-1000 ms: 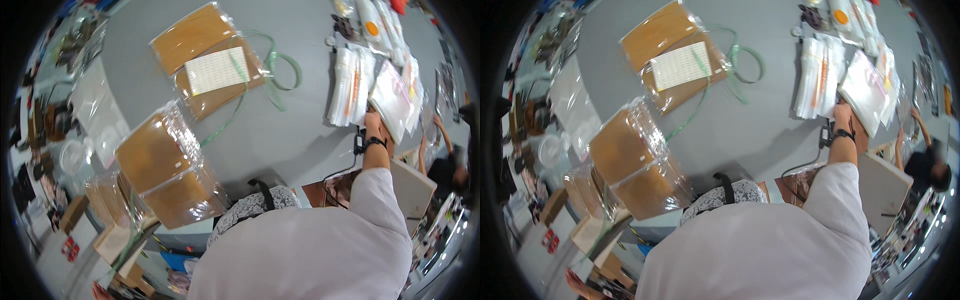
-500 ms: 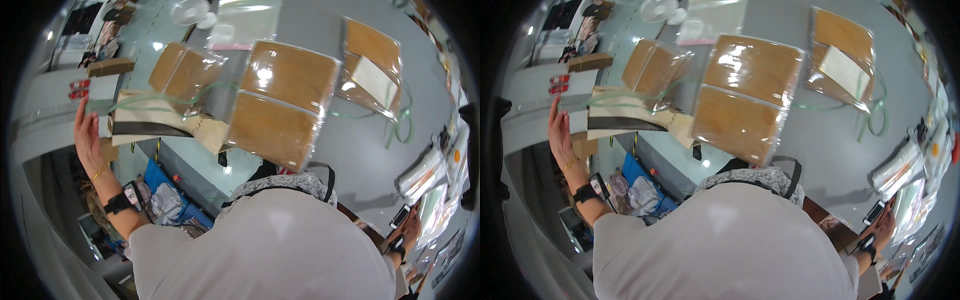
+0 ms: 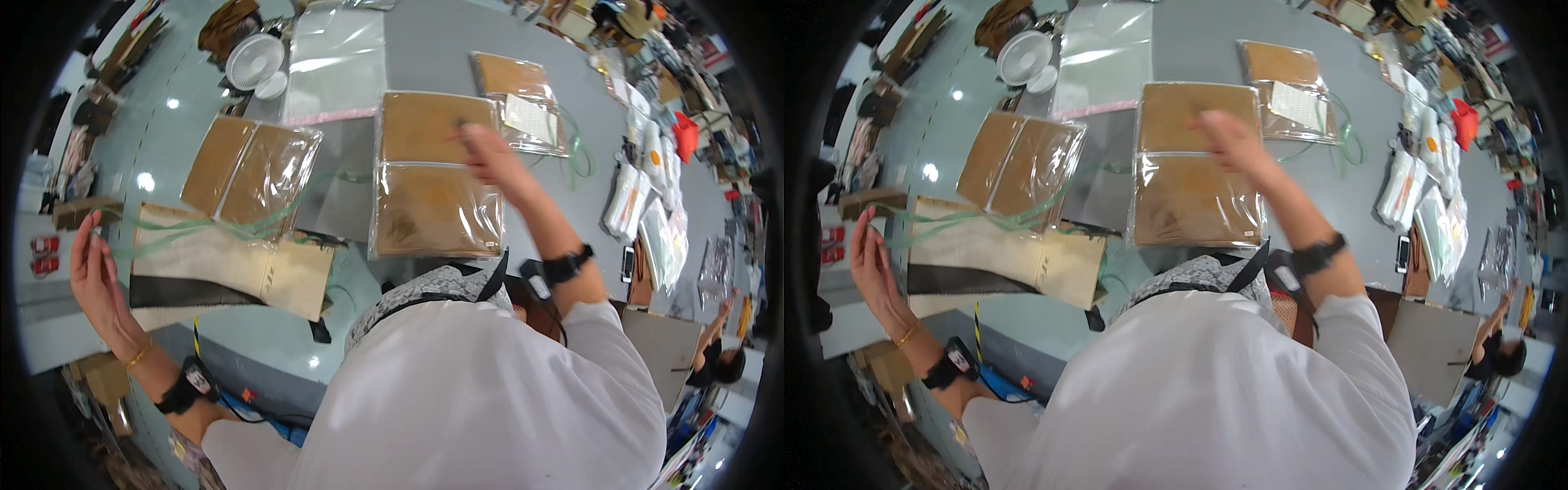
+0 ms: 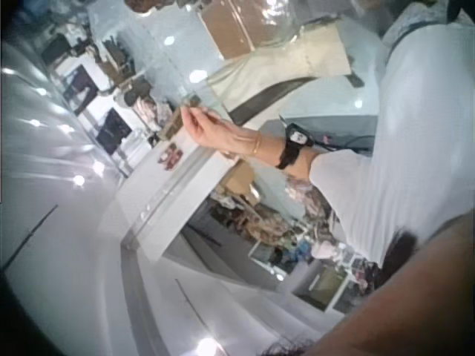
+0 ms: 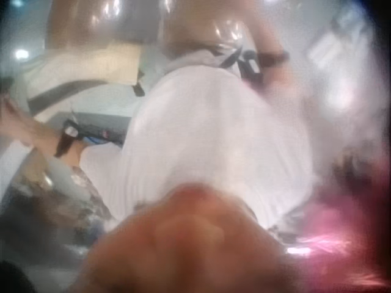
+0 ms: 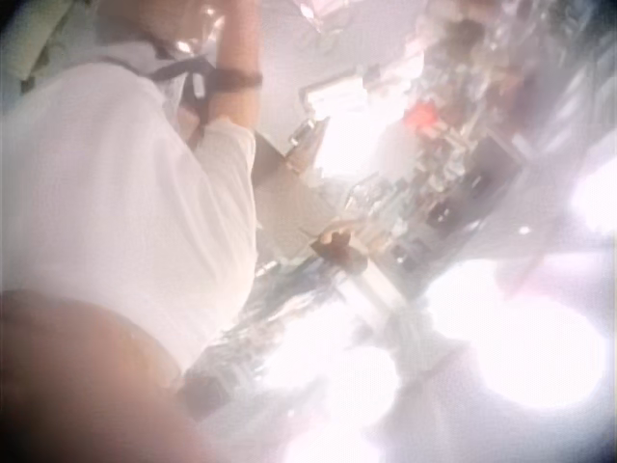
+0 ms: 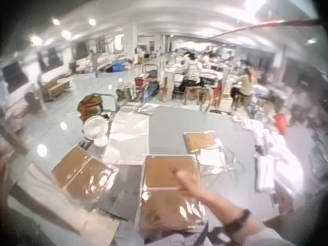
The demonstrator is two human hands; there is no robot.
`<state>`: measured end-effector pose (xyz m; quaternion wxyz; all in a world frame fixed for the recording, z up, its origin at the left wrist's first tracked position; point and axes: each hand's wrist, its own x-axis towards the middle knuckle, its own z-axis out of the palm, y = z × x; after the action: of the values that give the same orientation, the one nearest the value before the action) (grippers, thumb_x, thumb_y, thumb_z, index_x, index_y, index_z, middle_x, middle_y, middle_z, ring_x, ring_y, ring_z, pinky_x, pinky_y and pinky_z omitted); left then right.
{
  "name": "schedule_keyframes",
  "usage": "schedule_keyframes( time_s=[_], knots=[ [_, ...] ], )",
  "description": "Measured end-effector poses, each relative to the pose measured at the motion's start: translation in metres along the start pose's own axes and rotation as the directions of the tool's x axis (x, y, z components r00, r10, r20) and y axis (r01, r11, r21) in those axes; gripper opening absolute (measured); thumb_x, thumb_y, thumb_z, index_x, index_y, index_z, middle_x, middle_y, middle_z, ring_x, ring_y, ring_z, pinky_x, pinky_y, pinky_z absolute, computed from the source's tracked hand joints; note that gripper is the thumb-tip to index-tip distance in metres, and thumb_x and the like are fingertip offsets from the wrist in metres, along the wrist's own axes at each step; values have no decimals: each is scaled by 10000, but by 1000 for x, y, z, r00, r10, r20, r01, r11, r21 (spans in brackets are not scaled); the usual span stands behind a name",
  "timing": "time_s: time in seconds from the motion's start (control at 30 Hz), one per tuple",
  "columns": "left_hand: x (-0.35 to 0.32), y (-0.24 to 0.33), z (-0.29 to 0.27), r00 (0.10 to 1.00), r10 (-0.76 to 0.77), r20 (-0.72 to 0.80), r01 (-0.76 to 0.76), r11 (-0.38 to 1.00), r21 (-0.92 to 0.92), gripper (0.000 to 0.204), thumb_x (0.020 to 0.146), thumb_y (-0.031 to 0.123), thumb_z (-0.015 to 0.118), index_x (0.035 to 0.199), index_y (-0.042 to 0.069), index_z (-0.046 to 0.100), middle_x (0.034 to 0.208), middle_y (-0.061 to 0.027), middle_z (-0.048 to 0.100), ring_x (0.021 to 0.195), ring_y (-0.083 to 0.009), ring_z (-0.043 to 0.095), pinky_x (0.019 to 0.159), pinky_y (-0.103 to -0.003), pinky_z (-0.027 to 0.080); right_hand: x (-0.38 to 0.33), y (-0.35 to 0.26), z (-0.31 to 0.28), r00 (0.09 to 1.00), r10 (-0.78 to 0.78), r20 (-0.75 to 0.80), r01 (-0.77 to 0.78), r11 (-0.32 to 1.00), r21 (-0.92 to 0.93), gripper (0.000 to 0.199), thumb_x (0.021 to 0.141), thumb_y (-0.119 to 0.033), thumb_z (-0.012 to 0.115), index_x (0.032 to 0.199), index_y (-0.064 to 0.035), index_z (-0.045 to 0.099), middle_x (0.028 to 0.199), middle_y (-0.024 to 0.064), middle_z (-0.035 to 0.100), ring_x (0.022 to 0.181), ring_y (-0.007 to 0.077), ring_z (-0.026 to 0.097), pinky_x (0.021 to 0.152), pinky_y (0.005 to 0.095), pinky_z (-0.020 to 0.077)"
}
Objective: The person places folded garments into clear plastic bags, ties them with green string, and stacks them on a cart. They also fold a large grey cloth on the table and place it on the cart.
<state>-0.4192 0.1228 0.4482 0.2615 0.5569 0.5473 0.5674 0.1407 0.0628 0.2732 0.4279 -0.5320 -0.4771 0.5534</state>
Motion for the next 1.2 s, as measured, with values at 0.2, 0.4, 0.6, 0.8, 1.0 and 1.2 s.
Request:
schedule_keyframes(
  time_s=[0.2,0.4,0.6,0.8,1.0,1.2],
  knots=[
    [-36,1,27,864,-77,498,216,949,-229,674,851,50,594,1487,-19,383,808,31,606,627,-11,482,545,-168,394,32,-104,167,912,-8,410,11,1000,-3,422,1052,-434,439,1201,-88,629,783,-60,477,661,41,388,603,231,359],
    [-48,-20,58,746,17,666,300,884,-359,577,882,-108,519,1439,34,468,1553,-107,297,777,-168,686,681,-282,602,42,-139,233,899,-33,437,68,996,-64,330,1052,-331,490,1209,-71,618,819,-53,504,730,30,412,654,215,352],
    [-65,-30,62,717,33,696,344,853,-394,592,874,-91,518,1451,17,439,1565,-117,303,740,-169,700,651,-266,607,63,-129,252,850,-46,525,180,962,-207,332,1043,-329,503,1055,-22,630,788,-40,489,734,59,412,662,236,353],
    [-70,-34,60,660,-26,751,414,846,-335,609,872,-93,521,1463,10,415,1579,-112,274,729,-171,699,652,-262,606,64,-110,272,837,-98,538,164,984,-75,298,1018,-294,556,981,-13,644,756,-39,487,716,61,417,634,250,356],
    [-81,-69,49,701,-103,706,420,859,-292,741,866,-79,529,1543,51,258,1543,-139,334,673,-134,659,604,-256,573,57,-80,267,898,-100,427,177,974,-144,252,994,-266,596,965,-20,637,728,-51,489,681,59,402,593,249,355],
    [-76,-123,-32,999,-26,-47,54,567,822,699,843,-98,478,1468,213,466,1584,-204,233,1265,-383,489,832,-402,560,1,73,41,899,-206,-386,99,955,-278,294,993,-283,598,1074,-2,628,858,12,606,778,100,523,717,277,451]
  ],
)
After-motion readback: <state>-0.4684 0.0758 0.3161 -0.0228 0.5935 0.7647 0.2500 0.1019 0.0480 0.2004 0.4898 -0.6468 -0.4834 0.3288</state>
